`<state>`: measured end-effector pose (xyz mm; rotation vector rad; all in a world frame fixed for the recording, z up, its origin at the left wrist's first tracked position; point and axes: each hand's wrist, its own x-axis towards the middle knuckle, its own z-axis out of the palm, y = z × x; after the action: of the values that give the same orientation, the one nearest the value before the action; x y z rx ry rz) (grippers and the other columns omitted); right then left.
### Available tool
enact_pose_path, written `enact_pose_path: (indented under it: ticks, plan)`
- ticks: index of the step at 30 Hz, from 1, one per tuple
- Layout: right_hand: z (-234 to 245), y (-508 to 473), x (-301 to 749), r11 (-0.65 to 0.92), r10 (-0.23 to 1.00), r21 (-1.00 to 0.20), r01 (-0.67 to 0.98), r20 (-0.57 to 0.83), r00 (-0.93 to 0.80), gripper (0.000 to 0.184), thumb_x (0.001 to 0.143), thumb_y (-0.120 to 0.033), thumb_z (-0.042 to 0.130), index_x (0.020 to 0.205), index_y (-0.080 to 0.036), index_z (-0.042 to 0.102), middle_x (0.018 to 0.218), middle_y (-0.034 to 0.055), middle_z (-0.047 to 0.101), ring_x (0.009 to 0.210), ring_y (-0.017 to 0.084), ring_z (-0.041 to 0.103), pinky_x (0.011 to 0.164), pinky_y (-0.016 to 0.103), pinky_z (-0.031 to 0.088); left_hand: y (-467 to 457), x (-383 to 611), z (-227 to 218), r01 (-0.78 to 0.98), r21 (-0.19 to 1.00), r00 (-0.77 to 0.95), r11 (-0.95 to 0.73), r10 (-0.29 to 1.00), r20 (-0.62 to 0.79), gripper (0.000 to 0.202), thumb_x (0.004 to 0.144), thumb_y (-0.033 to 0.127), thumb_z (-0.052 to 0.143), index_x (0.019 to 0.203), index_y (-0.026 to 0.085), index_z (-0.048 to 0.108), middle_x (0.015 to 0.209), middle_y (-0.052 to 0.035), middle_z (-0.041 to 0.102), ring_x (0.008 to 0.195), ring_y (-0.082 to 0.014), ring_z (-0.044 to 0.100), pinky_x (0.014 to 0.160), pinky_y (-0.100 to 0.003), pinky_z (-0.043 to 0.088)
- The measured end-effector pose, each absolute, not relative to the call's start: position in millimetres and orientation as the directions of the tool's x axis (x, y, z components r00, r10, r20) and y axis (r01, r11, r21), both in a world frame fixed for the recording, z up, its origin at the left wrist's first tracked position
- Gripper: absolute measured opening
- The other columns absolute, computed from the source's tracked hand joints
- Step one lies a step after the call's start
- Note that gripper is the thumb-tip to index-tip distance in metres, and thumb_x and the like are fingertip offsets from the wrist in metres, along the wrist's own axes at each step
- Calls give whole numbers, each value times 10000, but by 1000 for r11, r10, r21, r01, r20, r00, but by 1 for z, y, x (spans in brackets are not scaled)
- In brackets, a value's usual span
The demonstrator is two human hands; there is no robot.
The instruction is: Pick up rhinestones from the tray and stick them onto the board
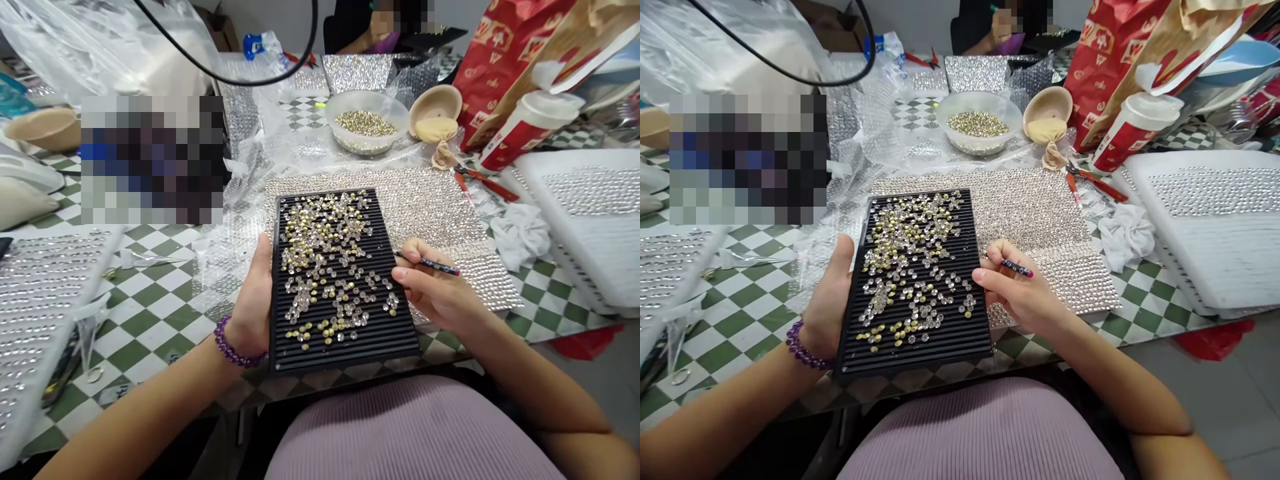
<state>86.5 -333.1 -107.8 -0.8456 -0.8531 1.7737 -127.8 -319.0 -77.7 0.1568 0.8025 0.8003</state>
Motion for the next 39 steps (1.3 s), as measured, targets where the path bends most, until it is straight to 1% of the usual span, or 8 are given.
enact_pose_path:
  ticks: [3, 7, 12, 14, 16, 19, 23, 39]
  plan:
    - [-113, -332, 89, -249, 948, -894, -372, -147, -281, 226, 878, -354, 650, 794, -216, 492, 661, -67, 520, 570, 53, 529, 523, 155, 482, -321, -130, -81, -587, 377, 459, 716, 678, -574, 783, 942, 643, 136, 1342, 81, 506, 1074, -119, 728, 1237, -354, 538, 1074, -542, 366]
    - [-116, -330, 91, 91, 995, -976, -198, 98, -22, 312, 920, -549, 508, 995, -258, 593, 831, 1, 667, 700, 127, 645, 609, 260, 550, -323, -135, -80, -597, 324, 476, 734, 649, -593, 827, 943, 633, 61, 1400, 42, 418, 1173, -143, 691, 1289, -314, 497, 1148, -539, 233]
    - [-96, -326, 88, 450, 887, -890, -73, 436, 155, 244, 933, -359, 564, 802, -193, 687, 641, -1, 585, 534, 94, 551, 428, 229, 410, -323, -137, -79, -645, 308, 366, 700, 637, -678, 814, 939, 642, 56, 1404, 90, 434, 1168, -114, 702, 1305, -286, 487, 1168, -521, 187]
    - [-85, -323, 83, 414, 910, -909, -49, 415, -18, 49, 899, -191, 613, 891, -208, 658, 606, -30, 601, 495, 88, 558, 420, 220, 406, -324, -138, -83, -635, 313, 385, 707, 640, -665, 828, 933, 652, 59, 1389, 86, 454, 1124, -120, 719, 1292, -295, 502, 1160, -540, 203]
    - [-78, -318, 76, 310, 929, -949, -57, 315, -194, 189, 844, -94, 653, 942, -239, 582, 621, -58, 627, 480, 83, 562, 411, 204, 398, -324, -139, -88, -619, 328, 436, 714, 660, -612, 850, 926, 664, 61, 1373, 68, 470, 1088, -140, 729, 1272, -313, 521, 1144, -571, 225]
    - [-78, -311, 65, 224, 920, -971, -81, 238, -312, 242, 825, -108, 663, 717, -216, 475, 593, -65, 571, 478, 60, 505, 413, 197, 353, -324, -140, -95, -616, 355, 506, 703, 699, -505, 860, 925, 666, 60, 1380, 55, 459, 1137, -158, 711, 1256, -318, 537, 1136, -574, 249]
    - [-86, -305, 54, 296, 925, -955, -1, 287, -250, 394, 834, -128, 632, 544, -186, 372, 508, -69, 409, 468, 43, 385, 432, 215, 288, -324, -142, -98, -623, 345, 506, 702, 699, -506, 841, 927, 670, 96, 1422, 66, 411, 1158, -145, 706, 1236, -300, 559, 1138, -543, 273]
    - [-89, -309, 46, 426, 896, -870, 249, 367, -250, 384, 758, -45, 586, 500, -198, 346, 487, -58, 428, 462, 56, 430, 428, 213, 316, -326, -138, -84, -684, 309, 389, 661, 689, -612, 725, 980, 578, 170, 1465, 63, 330, 1306, -135, 627, 1335, -293, 447, 1177, -507, 175]
